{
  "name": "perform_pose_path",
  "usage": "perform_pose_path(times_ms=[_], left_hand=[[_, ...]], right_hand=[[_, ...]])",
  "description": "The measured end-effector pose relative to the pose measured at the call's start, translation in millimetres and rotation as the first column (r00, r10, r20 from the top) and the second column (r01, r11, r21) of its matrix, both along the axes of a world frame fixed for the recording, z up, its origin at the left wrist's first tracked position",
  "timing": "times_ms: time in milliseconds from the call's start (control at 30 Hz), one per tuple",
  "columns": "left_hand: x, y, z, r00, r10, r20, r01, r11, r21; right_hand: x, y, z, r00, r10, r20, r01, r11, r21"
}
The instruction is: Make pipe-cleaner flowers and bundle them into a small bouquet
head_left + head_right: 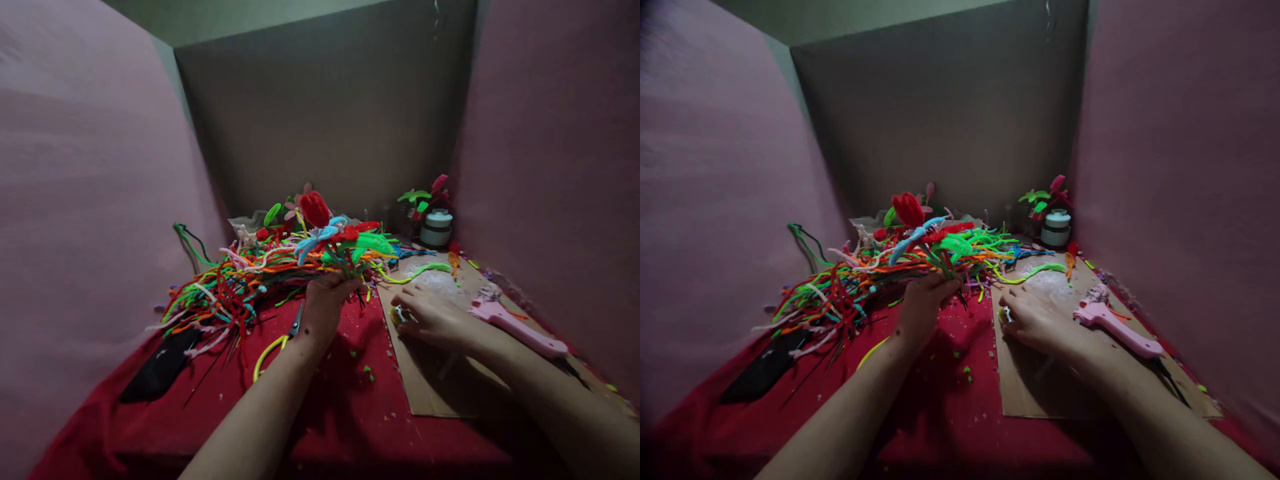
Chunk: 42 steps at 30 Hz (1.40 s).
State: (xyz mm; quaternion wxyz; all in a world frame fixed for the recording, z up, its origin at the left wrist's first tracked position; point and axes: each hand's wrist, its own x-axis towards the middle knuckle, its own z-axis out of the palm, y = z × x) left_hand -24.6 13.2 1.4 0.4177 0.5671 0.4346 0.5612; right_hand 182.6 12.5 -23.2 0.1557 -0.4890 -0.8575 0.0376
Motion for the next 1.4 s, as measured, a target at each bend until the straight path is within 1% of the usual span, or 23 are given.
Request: perform_pose_path(times_ms=[67, 167, 300, 367, 467, 500, 533, 600, 667, 733, 833, 933, 1000, 1100, 1200, 1300, 1400], left_hand=[[0.2, 0.5, -0.7, 1.000, 0.006, 0.002, -0.006, 1.000, 0.005], [0.6, 2.6, -2.0, 0.999, 0.014, 0.051, -0.014, 1.000, -0.013], [1.4, 5.4, -3.9, 0.991, -0.023, 0.135, 0.028, 0.999, -0.031], [1.3, 5.6, -4.7, 0.987, -0.040, 0.154, 0.047, 0.998, -0.038], [-0.1, 5.1, -6.1, 0.990, -0.064, 0.126, 0.070, 0.997, -0.039], [-0.8, 5.1, -6.9, 0.991, -0.079, 0.106, 0.083, 0.996, -0.033], [-1.5, 5.3, -8.0, 0.991, -0.097, 0.090, 0.100, 0.995, -0.026], [-2.4, 6.5, -10.8, 0.984, -0.149, 0.100, 0.152, 0.988, -0.023], [-2.2, 8.4, -14.0, 0.966, -0.204, 0.160, 0.215, 0.975, -0.050], [-0.8, 9.8, -16.7, 0.943, -0.239, 0.233, 0.264, 0.961, -0.086], [2.4, 9.0, -18.8, 0.914, -0.267, 0.306, 0.314, 0.943, -0.115], [5.5, 4.9, -19.2, 0.890, -0.304, 0.340, 0.364, 0.923, -0.127], [7.4, 1.8, -19.2, 0.886, -0.328, 0.328, 0.385, 0.915, -0.122], [9.6, -0.9, -19.0, 0.893, -0.337, 0.297, 0.385, 0.915, -0.120], [10.4, -1.3, -17.7, 0.896, -0.321, 0.306, 0.372, 0.920, -0.124], [10.4, -0.6, -16.0, 0.896, -0.310, 0.318, 0.365, 0.922, -0.130], [10.1, 0.7, -16.3, 0.893, -0.296, 0.340, 0.357, 0.925, -0.130]], right_hand=[[1.1, -1.3, -8.5, 0.999, 0.038, 0.011, -0.038, 0.998, 0.053], [2.8, 3.6, -19.7, 0.994, 0.101, -0.041, -0.095, 0.988, 0.118], [5.8, 11.6, -33.9, 0.981, 0.131, -0.141, -0.102, 0.975, 0.196], [6.7, 11.0, -35.7, 0.972, 0.137, -0.191, -0.099, 0.975, 0.199], [6.1, 4.3, -25.8, 0.945, 0.127, -0.302, -0.095, 0.989, 0.116], [5.2, 1.5, -20.1, 0.926, 0.107, -0.361, -0.092, 0.994, 0.059], [4.0, -1.1, -14.1, 0.889, 0.070, -0.452, -0.067, 0.998, 0.023], [1.0, -5.0, -3.4, 0.771, 0.023, -0.636, -0.061, 0.997, -0.037], [-2.6, -7.4, 3.3, 0.643, 0.013, -0.765, -0.093, 0.994, -0.062], [-6.4, -9.0, 6.0, 0.551, 0.018, -0.835, -0.116, 0.992, -0.055], [-12.1, -11.8, 6.9, 0.464, 0.008, -0.886, -0.099, 0.994, -0.042], [-17.2, -15.0, 8.1, 0.422, -0.010, -0.906, -0.097, 0.994, -0.056], [-19.5, -16.7, 8.9, 0.401, -0.029, -0.915, -0.109, 0.991, -0.079], [-21.4, -17.9, 9.0, 0.360, -0.068, -0.931, -0.128, 0.984, -0.122], [-22.2, -18.1, 8.0, 0.324, -0.105, -0.940, -0.152, 0.975, -0.162], [-22.4, -18.4, 7.7, 0.303, -0.127, -0.945, -0.173, 0.967, -0.186], [-21.7, -19.0, 8.5, 0.311, -0.138, -0.940, -0.171, 0.965, -0.198]])
